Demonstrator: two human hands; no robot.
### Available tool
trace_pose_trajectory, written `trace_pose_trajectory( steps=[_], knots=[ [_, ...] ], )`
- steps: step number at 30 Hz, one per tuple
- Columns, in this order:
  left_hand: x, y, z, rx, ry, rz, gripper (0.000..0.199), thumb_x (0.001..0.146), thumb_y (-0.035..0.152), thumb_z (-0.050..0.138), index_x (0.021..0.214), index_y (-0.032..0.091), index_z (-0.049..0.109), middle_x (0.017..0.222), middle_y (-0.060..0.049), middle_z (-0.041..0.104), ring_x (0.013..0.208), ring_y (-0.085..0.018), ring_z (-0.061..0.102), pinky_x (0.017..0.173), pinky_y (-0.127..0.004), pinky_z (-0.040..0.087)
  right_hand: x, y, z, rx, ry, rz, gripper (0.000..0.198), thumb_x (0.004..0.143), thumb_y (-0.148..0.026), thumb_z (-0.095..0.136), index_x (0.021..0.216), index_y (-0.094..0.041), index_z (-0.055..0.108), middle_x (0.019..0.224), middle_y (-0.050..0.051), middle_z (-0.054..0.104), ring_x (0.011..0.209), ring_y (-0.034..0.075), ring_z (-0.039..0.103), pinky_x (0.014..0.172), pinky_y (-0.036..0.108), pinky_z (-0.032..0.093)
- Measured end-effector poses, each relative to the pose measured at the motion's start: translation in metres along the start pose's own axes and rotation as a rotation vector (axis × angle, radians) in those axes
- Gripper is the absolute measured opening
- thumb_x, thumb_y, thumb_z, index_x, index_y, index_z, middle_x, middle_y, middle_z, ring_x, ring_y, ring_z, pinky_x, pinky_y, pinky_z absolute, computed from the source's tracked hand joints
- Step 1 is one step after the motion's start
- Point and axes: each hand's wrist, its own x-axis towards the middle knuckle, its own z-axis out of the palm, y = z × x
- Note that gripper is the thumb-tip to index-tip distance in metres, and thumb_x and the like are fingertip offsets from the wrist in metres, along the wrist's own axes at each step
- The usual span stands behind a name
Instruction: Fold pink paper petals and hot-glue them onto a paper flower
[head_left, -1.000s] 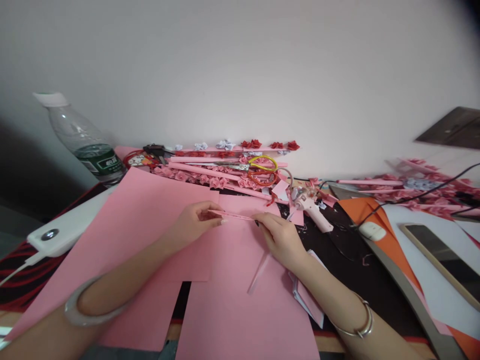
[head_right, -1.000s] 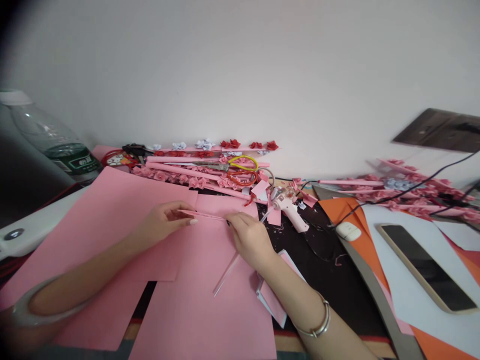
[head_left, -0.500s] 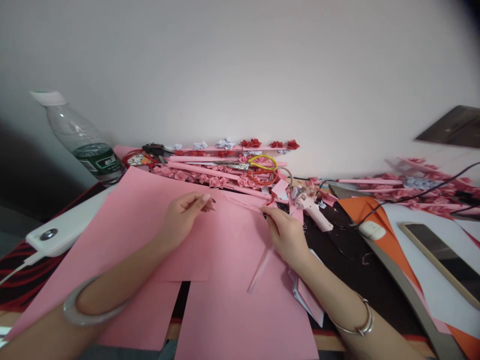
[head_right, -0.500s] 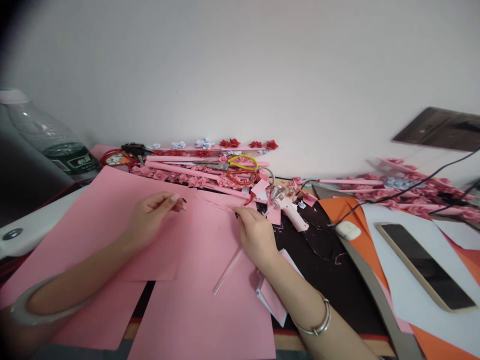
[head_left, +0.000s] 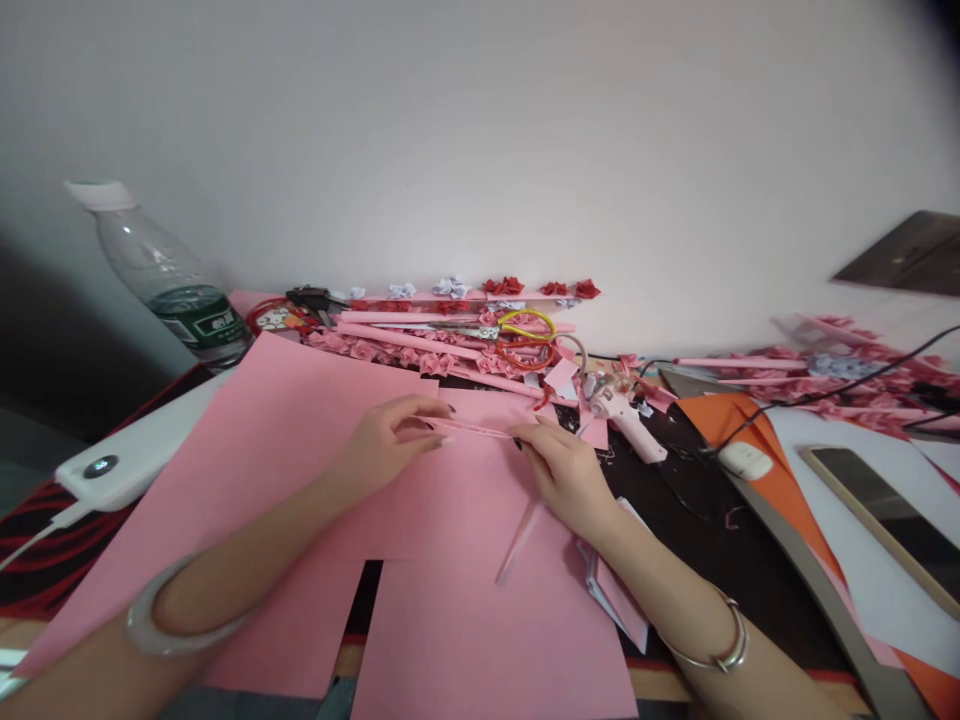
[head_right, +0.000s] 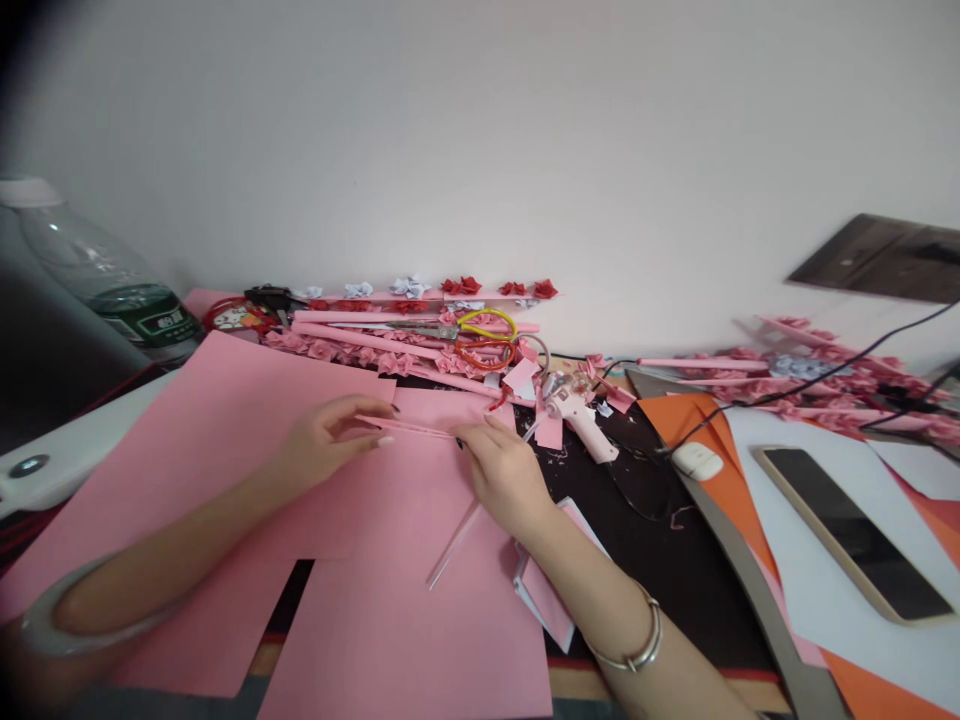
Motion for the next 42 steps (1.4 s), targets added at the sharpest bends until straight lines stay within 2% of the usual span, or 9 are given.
trace_pose_trajectory(
  steps=[3,6,15,27,34,42],
  knots=[
    [-0.0022,0.0035,-0.0007,0.153,-0.047,0.090,0.015,0.078,0.032,0.062,0.084,0.018,0.066,0.084,-0.004,0.067,0.079,-0.018,0.062,0.075,-0.029,0.048,-0.0001,-0.0012,0.0013,0.002,-0.031,-0.043,0.036,0.081,0.000,0.037,0.104,-0.019,0.056,0.096,0.004,0.068,0.088,0.017,0.062,0.101,0.043,0.039],
    [-0.0029,0.0071,-0.0028,0.200,-0.038,0.129,0.012,0.080,0.030,0.060,0.079,0.019,0.066,0.078,-0.002,0.067,0.072,-0.016,0.061,0.070,-0.026,0.048,-0.0005,-0.0012,0.0023,0.006,-0.048,-0.050,0.038,0.080,0.000,0.036,0.105,-0.020,0.056,0.097,0.004,0.068,0.089,0.016,0.063,0.103,0.045,0.037],
    [-0.0038,0.0080,-0.0020,0.177,-0.045,0.291,0.013,0.082,0.027,0.058,0.082,0.018,0.066,0.080,-0.005,0.067,0.074,-0.015,0.061,0.068,-0.026,0.047,0.0002,-0.0021,-0.0002,-0.002,-0.096,-0.053,0.037,0.079,0.000,0.036,0.104,-0.018,0.058,0.097,0.006,0.068,0.090,0.017,0.063,0.102,0.045,0.038],
    [-0.0025,0.0021,-0.0017,0.173,-0.087,0.437,0.014,0.085,0.025,0.054,0.079,0.017,0.064,0.077,-0.007,0.066,0.077,-0.016,0.060,0.071,-0.029,0.049,0.0015,-0.0027,-0.0013,0.011,-0.114,-0.054,0.037,0.080,-0.001,0.036,0.103,-0.019,0.059,0.095,0.005,0.069,0.086,0.016,0.064,0.100,0.046,0.040],
    [-0.0014,0.0034,-0.0018,0.165,-0.121,0.442,0.013,0.085,0.021,0.054,0.077,0.016,0.064,0.075,-0.005,0.064,0.074,-0.015,0.059,0.069,-0.027,0.048,0.0009,-0.0021,-0.0011,0.006,-0.131,-0.059,0.036,0.080,0.000,0.037,0.103,-0.018,0.058,0.096,0.005,0.069,0.086,0.016,0.064,0.102,0.045,0.038],
    [-0.0026,0.0029,-0.0023,0.138,-0.135,0.372,0.013,0.083,0.020,0.057,0.074,0.016,0.063,0.074,-0.005,0.063,0.070,-0.014,0.059,0.066,-0.025,0.047,0.0006,-0.0028,-0.0028,-0.007,-0.156,-0.053,0.031,0.084,-0.005,0.038,0.104,-0.018,0.057,0.098,0.005,0.068,0.088,0.016,0.063,0.103,0.046,0.035]
  ],
)
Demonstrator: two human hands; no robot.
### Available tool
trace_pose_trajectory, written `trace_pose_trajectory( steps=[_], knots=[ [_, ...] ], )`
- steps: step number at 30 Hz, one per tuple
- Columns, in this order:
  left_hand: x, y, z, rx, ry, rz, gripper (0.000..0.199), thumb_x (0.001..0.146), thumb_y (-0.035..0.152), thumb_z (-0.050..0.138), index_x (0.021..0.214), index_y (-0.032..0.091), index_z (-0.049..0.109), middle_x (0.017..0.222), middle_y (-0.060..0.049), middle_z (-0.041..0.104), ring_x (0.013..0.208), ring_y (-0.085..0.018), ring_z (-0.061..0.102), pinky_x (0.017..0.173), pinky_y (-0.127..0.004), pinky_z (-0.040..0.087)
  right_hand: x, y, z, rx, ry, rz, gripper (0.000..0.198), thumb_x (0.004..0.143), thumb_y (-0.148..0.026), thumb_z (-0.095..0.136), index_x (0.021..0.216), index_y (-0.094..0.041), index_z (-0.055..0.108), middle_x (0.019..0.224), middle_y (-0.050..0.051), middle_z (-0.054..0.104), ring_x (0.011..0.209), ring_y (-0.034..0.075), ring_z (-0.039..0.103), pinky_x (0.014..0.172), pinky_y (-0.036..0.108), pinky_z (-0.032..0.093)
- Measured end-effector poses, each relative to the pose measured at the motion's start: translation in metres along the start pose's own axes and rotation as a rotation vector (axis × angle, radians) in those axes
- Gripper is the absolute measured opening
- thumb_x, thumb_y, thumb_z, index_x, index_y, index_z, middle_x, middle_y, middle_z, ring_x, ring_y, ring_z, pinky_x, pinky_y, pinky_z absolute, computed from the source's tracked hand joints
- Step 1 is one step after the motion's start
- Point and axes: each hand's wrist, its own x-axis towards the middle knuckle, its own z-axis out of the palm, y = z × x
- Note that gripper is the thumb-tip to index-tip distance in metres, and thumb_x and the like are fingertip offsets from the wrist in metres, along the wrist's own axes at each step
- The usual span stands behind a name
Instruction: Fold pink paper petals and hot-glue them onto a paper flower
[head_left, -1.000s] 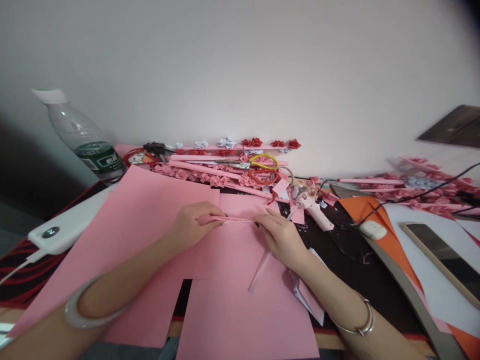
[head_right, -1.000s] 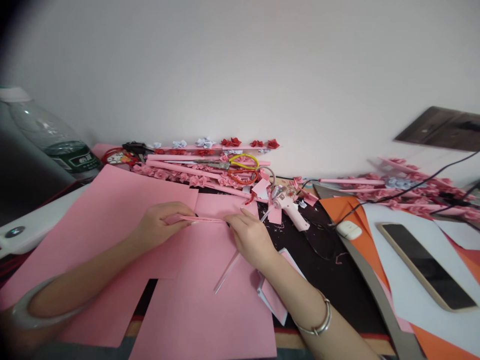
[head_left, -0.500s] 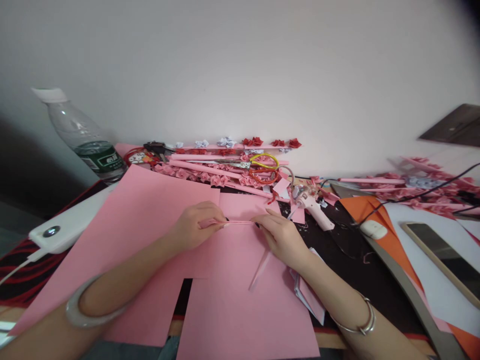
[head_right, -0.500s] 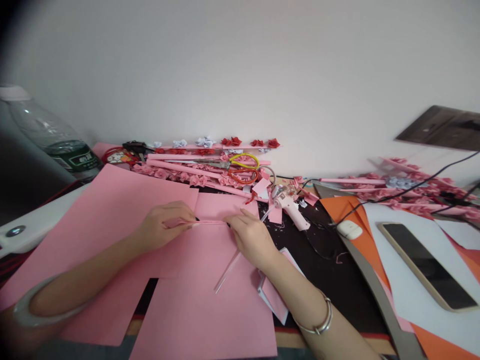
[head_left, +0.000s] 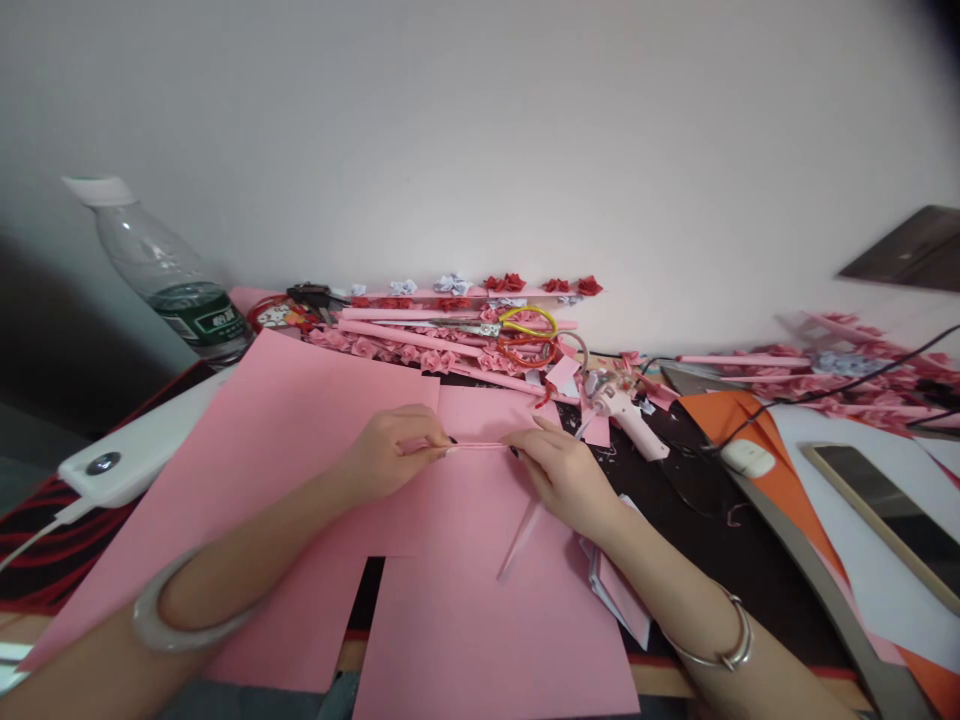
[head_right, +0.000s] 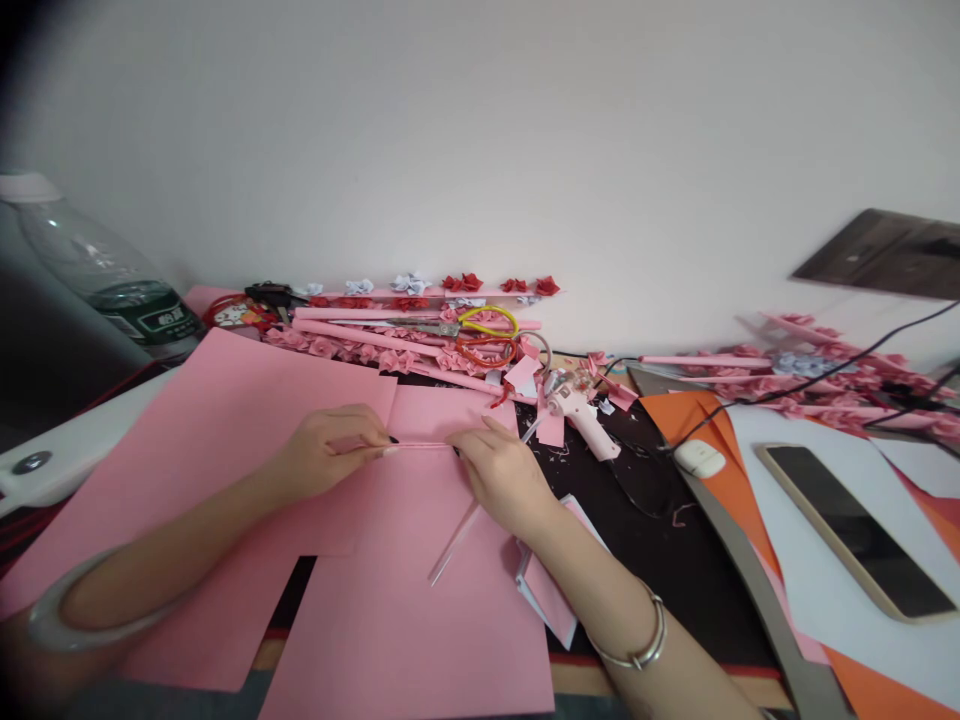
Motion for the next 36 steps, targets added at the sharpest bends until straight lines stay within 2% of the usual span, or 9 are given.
trace_pose_trajectory(
  steps=[3,5,9,14,26,31,36],
  knots=[
    [0.000,0.001,0.002,-0.018,0.006,-0.013,0.012,0.083,0.019,0.058,0.074,0.015,0.064,0.073,-0.004,0.063,0.069,-0.014,0.059,0.065,-0.025,0.047,0.002,-0.003,0.000,-0.023,-0.018,0.001,0.020,0.086,-0.014,0.045,0.102,-0.018,0.057,0.096,0.005,0.068,0.088,0.017,0.063,0.105,0.048,0.032],
    [0.000,0.001,0.004,-0.028,-0.001,0.000,0.012,0.083,0.019,0.058,0.074,0.015,0.065,0.073,-0.005,0.064,0.070,-0.014,0.060,0.066,-0.025,0.047,0.002,-0.005,0.001,-0.054,-0.010,-0.002,0.014,0.087,-0.017,0.047,0.094,-0.017,0.059,0.088,0.005,0.068,0.081,0.016,0.064,0.105,0.049,0.031],
    [0.001,0.000,0.007,-0.038,-0.001,0.032,0.011,0.082,0.019,0.059,0.075,0.014,0.066,0.074,-0.005,0.065,0.071,-0.014,0.061,0.066,-0.025,0.048,0.002,-0.005,0.003,-0.083,0.024,0.005,0.016,0.088,-0.015,0.045,0.081,-0.017,0.060,0.073,0.001,0.066,0.065,0.013,0.061,0.105,0.048,0.031],
    [0.002,-0.002,0.006,-0.004,0.016,0.147,0.007,0.080,0.020,0.063,0.077,0.015,0.067,0.072,-0.005,0.067,0.071,-0.015,0.060,0.066,-0.027,0.048,0.002,-0.004,0.001,-0.077,0.020,0.010,0.016,0.088,-0.015,0.047,0.080,-0.017,0.059,0.072,0.001,0.066,0.065,0.013,0.061,0.106,0.049,0.029],
    [0.000,-0.008,0.004,0.076,0.054,0.153,0.015,0.076,0.027,0.069,0.088,0.017,0.066,0.083,-0.006,0.070,0.078,-0.016,0.062,0.072,-0.029,0.051,0.000,0.003,0.000,-0.139,0.013,0.023,0.015,0.087,-0.012,0.047,0.078,-0.017,0.059,0.075,0.001,0.067,0.067,0.014,0.061,0.108,0.050,0.023],
    [0.001,-0.006,0.004,0.095,0.056,0.164,0.006,0.082,0.022,0.062,0.081,0.017,0.066,0.077,-0.005,0.069,0.075,-0.016,0.061,0.069,-0.029,0.050,-0.001,0.003,0.000,-0.132,-0.003,0.019,0.015,0.087,-0.013,0.047,0.079,-0.017,0.058,0.074,0.001,0.066,0.066,0.013,0.061,0.108,0.048,0.024],
    [0.002,-0.002,0.005,0.117,0.054,0.176,0.010,0.084,0.018,0.058,0.076,0.016,0.064,0.070,-0.004,0.066,0.069,-0.014,0.058,0.064,-0.027,0.048,-0.001,0.000,0.000,-0.129,-0.007,0.013,0.016,0.087,-0.012,0.046,0.078,-0.017,0.058,0.074,0.001,0.066,0.066,0.013,0.061,0.108,0.048,0.023]
  ],
)
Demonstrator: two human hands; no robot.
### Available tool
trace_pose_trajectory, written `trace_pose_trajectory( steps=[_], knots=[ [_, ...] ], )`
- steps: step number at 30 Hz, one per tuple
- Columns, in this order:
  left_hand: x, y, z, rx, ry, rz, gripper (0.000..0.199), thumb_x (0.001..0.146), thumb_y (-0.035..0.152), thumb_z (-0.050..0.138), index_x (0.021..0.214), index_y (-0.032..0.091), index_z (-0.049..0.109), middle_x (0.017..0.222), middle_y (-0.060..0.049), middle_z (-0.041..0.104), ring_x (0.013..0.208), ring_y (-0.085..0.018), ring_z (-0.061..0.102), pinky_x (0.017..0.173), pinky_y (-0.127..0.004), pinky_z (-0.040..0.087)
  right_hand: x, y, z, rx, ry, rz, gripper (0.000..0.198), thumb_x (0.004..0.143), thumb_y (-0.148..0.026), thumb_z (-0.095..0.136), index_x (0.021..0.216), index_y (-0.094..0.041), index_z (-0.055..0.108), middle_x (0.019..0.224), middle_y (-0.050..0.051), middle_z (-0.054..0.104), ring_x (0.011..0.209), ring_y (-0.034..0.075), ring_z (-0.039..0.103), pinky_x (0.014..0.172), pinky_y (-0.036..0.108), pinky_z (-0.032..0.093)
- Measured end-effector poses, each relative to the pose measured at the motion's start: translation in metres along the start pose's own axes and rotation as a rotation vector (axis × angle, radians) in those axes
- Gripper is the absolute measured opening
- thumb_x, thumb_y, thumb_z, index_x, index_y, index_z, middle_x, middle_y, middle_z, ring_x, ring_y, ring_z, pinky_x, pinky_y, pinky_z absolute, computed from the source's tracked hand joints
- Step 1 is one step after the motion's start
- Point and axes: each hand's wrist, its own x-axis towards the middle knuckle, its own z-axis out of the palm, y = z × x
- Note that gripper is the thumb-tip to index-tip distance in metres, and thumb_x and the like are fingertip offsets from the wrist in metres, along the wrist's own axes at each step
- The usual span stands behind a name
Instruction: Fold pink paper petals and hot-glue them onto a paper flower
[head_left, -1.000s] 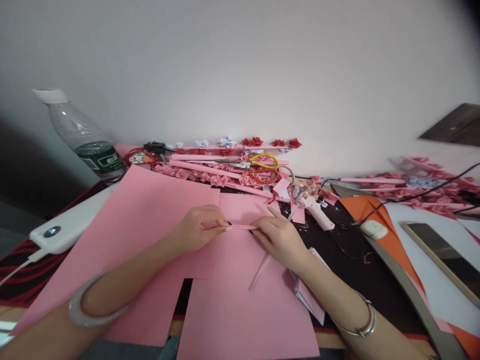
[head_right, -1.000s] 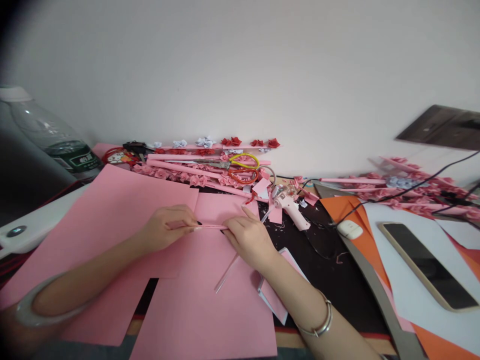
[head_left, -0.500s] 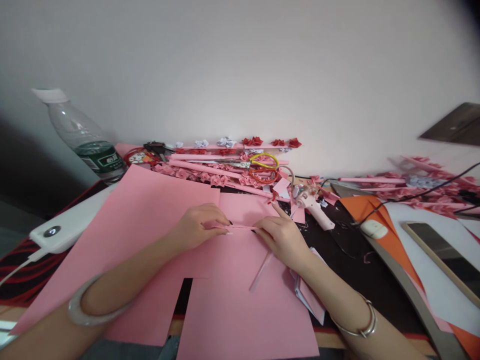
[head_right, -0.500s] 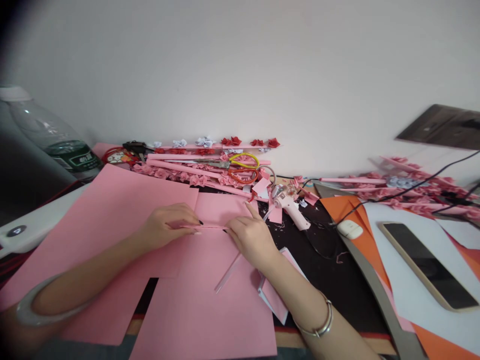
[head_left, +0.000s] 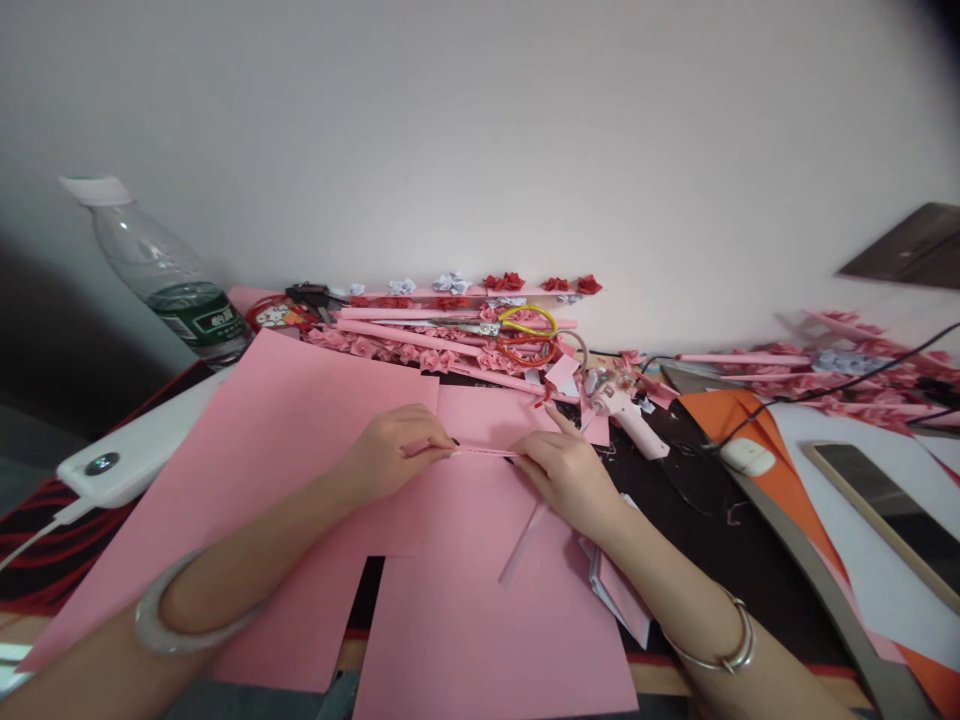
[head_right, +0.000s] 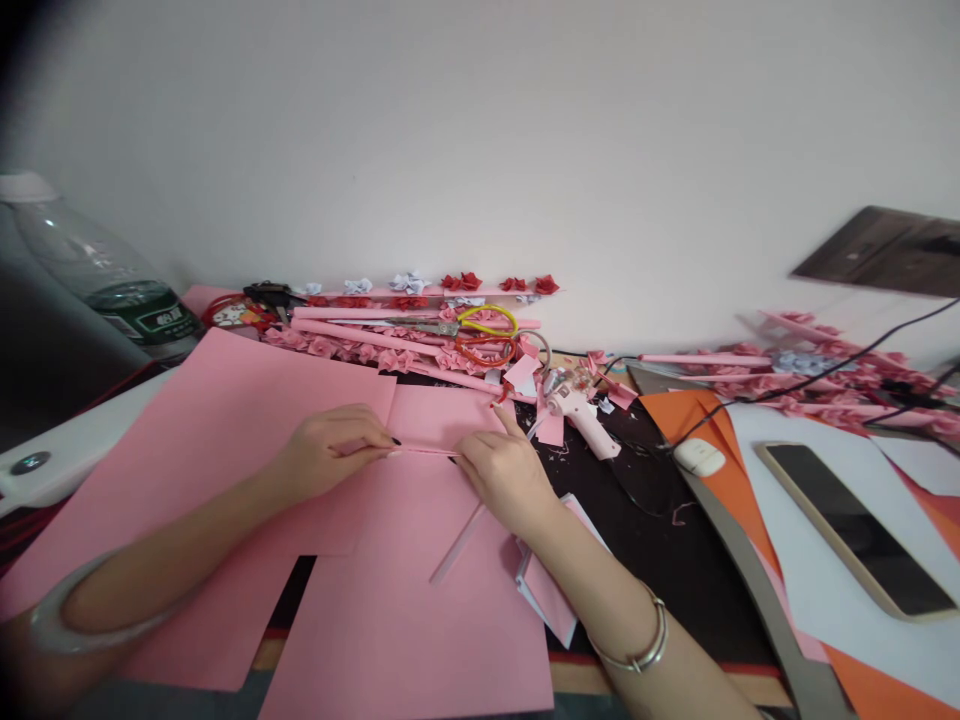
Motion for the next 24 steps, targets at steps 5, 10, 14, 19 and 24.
trace_pose_trajectory(
  steps=[5,10,14,19,24],
  knots=[
    [0.001,0.004,-0.001,0.036,-0.023,-0.045,0.020,0.085,0.020,0.054,0.067,0.015,0.061,0.063,-0.003,0.059,0.064,-0.014,0.054,0.059,-0.025,0.044,0.001,-0.001,-0.001,-0.001,-0.001,-0.006,0.016,0.088,-0.014,0.047,0.078,-0.017,0.059,0.073,0.001,0.066,0.065,0.013,0.061,0.108,0.048,0.023],
    [0.001,0.002,-0.001,0.027,-0.060,-0.051,0.020,0.086,0.019,0.054,0.068,0.015,0.061,0.064,-0.003,0.060,0.066,-0.014,0.054,0.061,-0.026,0.044,0.001,-0.001,-0.001,-0.015,0.003,-0.008,0.017,0.088,-0.013,0.045,0.078,-0.017,0.059,0.072,0.001,0.066,0.065,0.013,0.061,0.107,0.048,0.025],
    [0.001,-0.001,-0.001,0.045,-0.101,-0.004,0.013,0.086,0.020,0.054,0.079,0.017,0.065,0.076,-0.005,0.066,0.074,-0.016,0.057,0.071,-0.029,0.046,0.000,0.001,0.000,-0.070,0.010,-0.032,0.019,0.088,-0.013,0.044,0.078,-0.017,0.060,0.070,0.001,0.066,0.063,0.014,0.060,0.105,0.049,0.026],
    [0.000,-0.001,0.003,0.121,-0.169,0.022,0.020,0.079,0.032,0.064,0.093,0.018,0.065,0.089,-0.005,0.068,0.083,-0.018,0.059,0.080,-0.034,0.045,0.001,-0.001,0.001,-0.143,-0.008,-0.052,0.022,0.087,-0.011,0.044,0.077,-0.017,0.062,0.067,0.002,0.065,0.061,0.014,0.060,0.105,0.048,0.026],
    [-0.001,0.002,0.013,0.152,-0.135,0.070,0.011,0.085,0.025,0.057,0.082,0.017,0.065,0.080,-0.004,0.069,0.076,-0.016,0.059,0.074,-0.031,0.044,0.003,-0.007,0.002,-0.156,-0.044,-0.077,0.023,0.086,-0.009,0.044,0.076,-0.018,0.063,0.066,0.001,0.064,0.063,0.014,0.059,0.106,0.048,0.025]
  ],
)
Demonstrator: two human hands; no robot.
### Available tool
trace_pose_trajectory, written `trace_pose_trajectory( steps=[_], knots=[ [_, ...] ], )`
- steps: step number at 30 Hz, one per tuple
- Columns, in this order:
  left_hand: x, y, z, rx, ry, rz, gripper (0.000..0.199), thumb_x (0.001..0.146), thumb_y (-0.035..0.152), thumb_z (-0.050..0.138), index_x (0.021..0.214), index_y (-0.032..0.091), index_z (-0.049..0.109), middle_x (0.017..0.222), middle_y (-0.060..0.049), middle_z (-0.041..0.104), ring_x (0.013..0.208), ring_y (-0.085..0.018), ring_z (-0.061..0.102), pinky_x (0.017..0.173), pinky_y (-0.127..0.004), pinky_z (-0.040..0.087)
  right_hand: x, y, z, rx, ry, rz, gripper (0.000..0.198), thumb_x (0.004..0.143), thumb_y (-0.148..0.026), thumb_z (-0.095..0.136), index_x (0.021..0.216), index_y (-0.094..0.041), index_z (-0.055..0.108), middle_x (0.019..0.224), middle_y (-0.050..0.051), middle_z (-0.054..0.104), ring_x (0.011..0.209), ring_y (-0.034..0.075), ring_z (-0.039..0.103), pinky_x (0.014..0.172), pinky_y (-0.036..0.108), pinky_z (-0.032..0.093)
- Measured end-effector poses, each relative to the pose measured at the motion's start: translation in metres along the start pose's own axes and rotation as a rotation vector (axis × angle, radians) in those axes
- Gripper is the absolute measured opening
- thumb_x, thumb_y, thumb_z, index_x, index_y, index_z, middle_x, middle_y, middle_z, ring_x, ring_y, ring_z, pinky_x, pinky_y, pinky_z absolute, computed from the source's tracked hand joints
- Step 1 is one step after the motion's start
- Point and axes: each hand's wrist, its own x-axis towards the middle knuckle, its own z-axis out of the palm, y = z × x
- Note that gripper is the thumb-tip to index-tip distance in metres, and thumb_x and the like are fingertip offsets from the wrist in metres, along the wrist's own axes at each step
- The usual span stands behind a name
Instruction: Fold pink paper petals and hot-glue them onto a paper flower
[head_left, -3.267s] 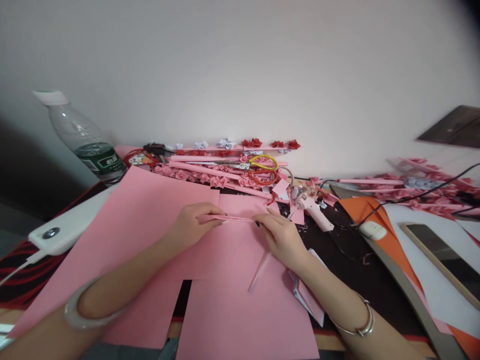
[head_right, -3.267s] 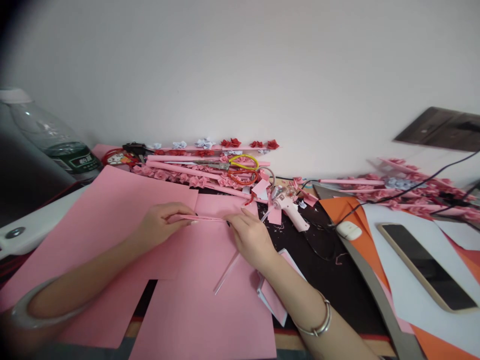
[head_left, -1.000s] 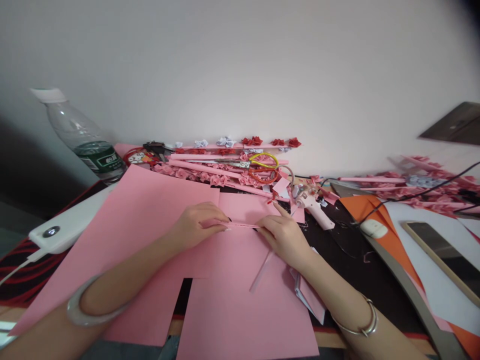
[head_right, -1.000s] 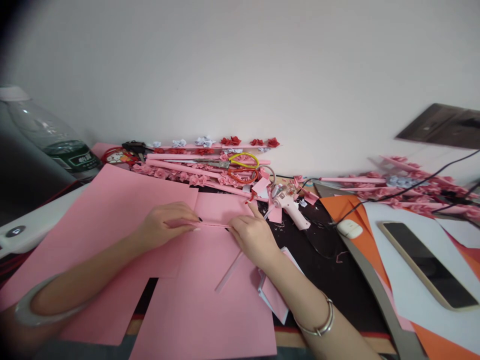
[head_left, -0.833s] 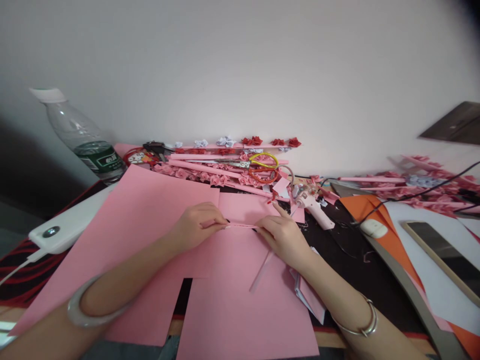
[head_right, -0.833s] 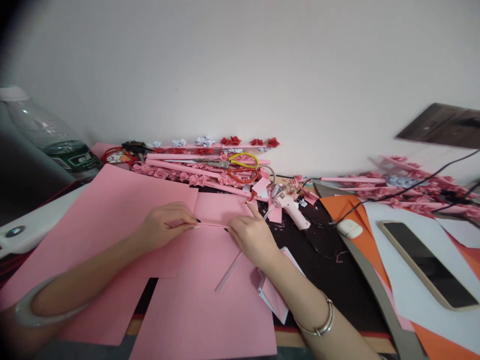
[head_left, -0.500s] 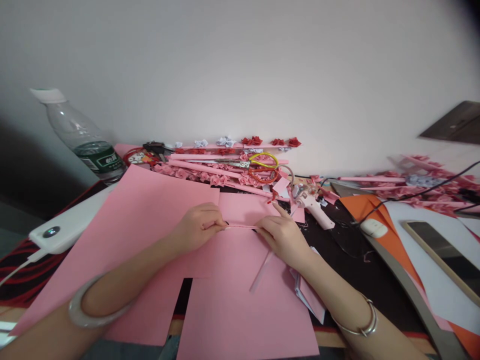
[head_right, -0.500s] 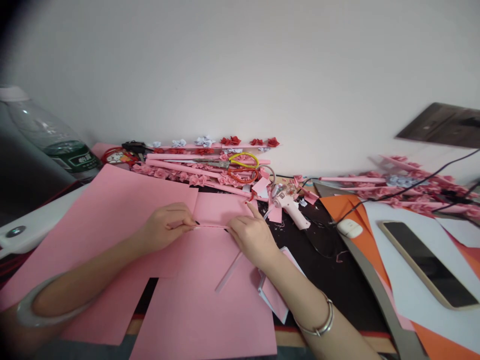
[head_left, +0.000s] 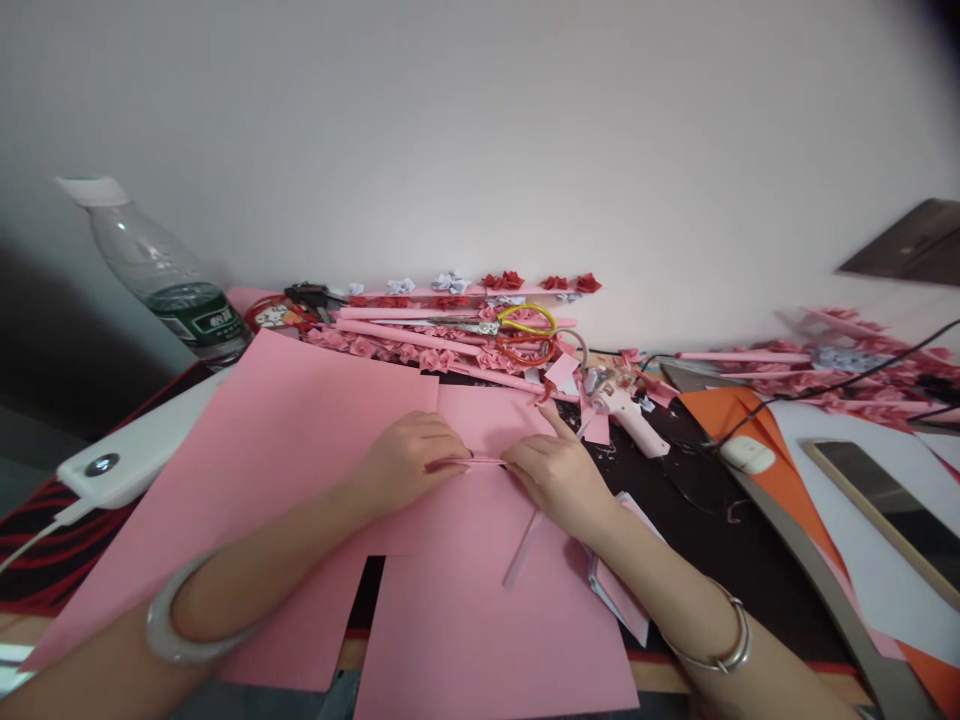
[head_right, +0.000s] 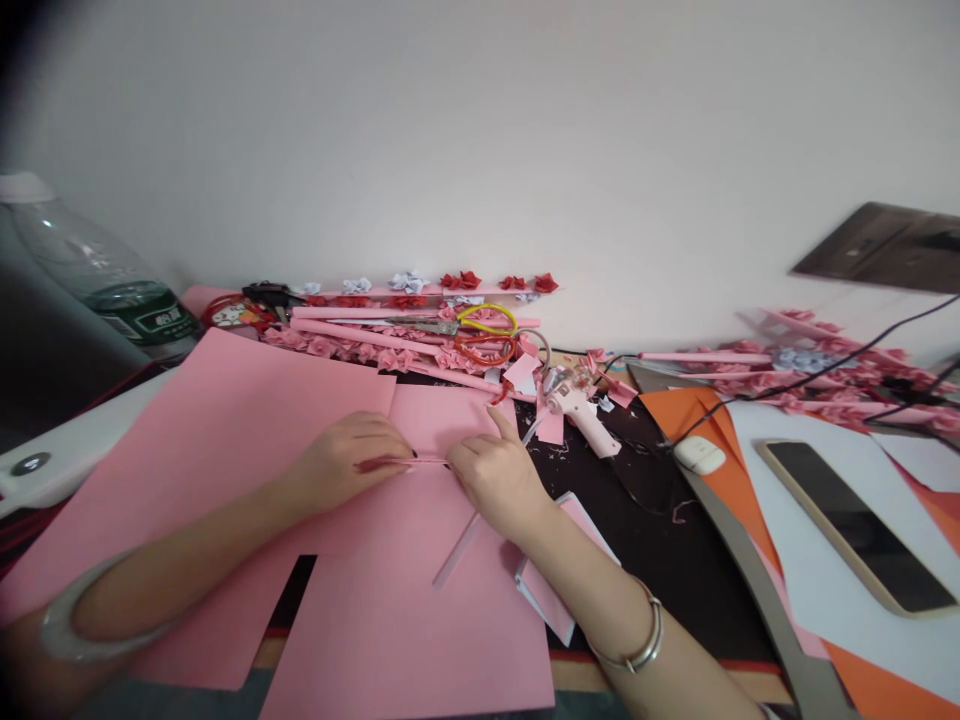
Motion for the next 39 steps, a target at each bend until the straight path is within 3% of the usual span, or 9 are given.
trace_pose_trajectory(
  steps=[9,29,39],
  knots=[
    [0.002,0.004,0.002,0.075,0.068,0.077,0.019,0.087,0.015,0.050,0.073,0.016,0.062,0.069,-0.003,0.066,0.067,-0.014,0.057,0.067,-0.029,0.042,0.002,-0.007,-0.001,0.052,0.042,0.005,0.022,0.089,-0.015,0.044,0.081,-0.017,0.064,0.070,0.002,0.067,0.068,0.014,0.062,0.105,0.046,0.025],
    [0.004,0.011,0.008,0.190,0.028,0.136,0.028,0.089,0.014,0.041,0.071,0.015,0.062,0.068,-0.005,0.062,0.067,-0.015,0.054,0.066,-0.029,0.042,0.011,-0.014,0.009,-0.049,0.054,-0.102,0.025,0.086,-0.007,0.040,0.076,-0.018,0.060,0.063,0.001,0.062,0.064,0.015,0.055,0.097,0.038,0.032],
    [0.000,-0.006,-0.004,0.076,0.068,-0.009,0.022,0.087,0.016,0.048,0.071,0.017,0.063,0.068,-0.003,0.065,0.066,-0.015,0.056,0.065,-0.029,0.042,0.005,0.013,0.003,0.016,0.052,0.030,0.022,0.088,-0.013,0.045,0.074,-0.016,0.062,0.066,0.003,0.064,0.065,0.014,0.055,0.079,0.032,0.035]
  ],
)
